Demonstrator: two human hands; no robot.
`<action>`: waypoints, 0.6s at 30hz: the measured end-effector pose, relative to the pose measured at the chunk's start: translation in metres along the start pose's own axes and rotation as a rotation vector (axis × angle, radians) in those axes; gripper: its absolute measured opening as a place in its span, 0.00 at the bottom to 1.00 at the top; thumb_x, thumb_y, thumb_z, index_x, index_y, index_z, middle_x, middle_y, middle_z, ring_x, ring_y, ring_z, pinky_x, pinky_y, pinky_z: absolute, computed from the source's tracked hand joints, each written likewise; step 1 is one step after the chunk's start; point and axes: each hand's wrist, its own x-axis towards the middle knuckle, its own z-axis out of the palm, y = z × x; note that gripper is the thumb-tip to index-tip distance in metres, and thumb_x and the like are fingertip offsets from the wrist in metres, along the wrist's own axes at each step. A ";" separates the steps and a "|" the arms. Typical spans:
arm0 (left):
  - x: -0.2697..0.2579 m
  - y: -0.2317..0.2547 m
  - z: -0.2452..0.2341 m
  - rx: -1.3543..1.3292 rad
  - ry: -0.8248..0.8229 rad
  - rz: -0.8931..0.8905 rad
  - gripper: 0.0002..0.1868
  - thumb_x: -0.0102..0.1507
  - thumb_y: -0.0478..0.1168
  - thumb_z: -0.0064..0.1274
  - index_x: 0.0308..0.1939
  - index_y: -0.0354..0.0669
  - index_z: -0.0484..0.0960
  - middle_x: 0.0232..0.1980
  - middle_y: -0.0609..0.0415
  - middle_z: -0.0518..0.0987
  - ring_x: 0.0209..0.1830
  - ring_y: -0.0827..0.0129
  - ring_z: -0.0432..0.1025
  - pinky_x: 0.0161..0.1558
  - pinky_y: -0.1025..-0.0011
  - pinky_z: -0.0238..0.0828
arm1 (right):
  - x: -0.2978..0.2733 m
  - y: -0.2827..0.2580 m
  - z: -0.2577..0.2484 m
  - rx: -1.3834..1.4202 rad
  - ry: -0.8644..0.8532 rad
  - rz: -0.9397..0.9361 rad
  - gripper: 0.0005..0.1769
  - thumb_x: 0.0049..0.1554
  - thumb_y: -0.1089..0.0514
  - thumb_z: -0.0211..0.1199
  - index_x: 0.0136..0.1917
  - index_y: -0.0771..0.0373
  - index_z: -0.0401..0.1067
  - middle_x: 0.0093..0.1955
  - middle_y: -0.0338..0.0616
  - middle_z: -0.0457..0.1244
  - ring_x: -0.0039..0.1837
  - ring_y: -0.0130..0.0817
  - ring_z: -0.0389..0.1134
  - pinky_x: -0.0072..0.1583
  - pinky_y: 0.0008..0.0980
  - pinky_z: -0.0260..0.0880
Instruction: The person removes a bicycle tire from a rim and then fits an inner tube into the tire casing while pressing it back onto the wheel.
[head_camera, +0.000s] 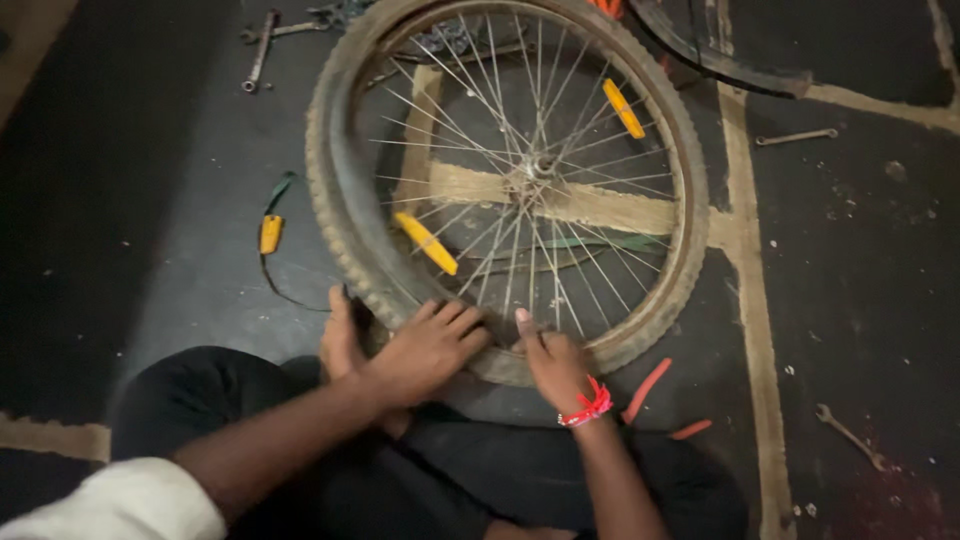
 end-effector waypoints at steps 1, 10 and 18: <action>-0.006 -0.007 -0.006 0.034 0.045 0.047 0.25 0.56 0.40 0.56 0.58 0.44 0.75 0.66 0.50 0.71 0.65 0.57 0.65 0.63 0.58 0.61 | -0.003 -0.003 -0.004 0.015 0.022 -0.013 0.44 0.59 0.24 0.43 0.33 0.63 0.78 0.34 0.63 0.67 0.41 0.63 0.70 0.46 0.55 0.67; -0.023 -0.017 -0.049 0.072 -0.113 -0.116 0.34 0.57 0.54 0.51 0.68 0.55 0.73 0.68 0.50 0.69 0.69 0.50 0.61 0.64 0.43 0.53 | 0.007 0.018 -0.040 -0.215 0.120 0.009 0.46 0.48 0.19 0.61 0.25 0.69 0.73 0.27 0.62 0.64 0.34 0.58 0.68 0.42 0.52 0.66; -0.020 -0.010 0.009 0.056 0.061 -0.076 0.31 0.58 0.53 0.53 0.59 0.35 0.77 0.57 0.46 0.75 0.63 0.52 0.66 0.67 0.52 0.58 | 0.015 0.054 -0.045 0.217 0.064 -0.090 0.34 0.42 0.31 0.69 0.43 0.63 0.82 0.31 0.49 0.71 0.33 0.38 0.71 0.40 0.41 0.69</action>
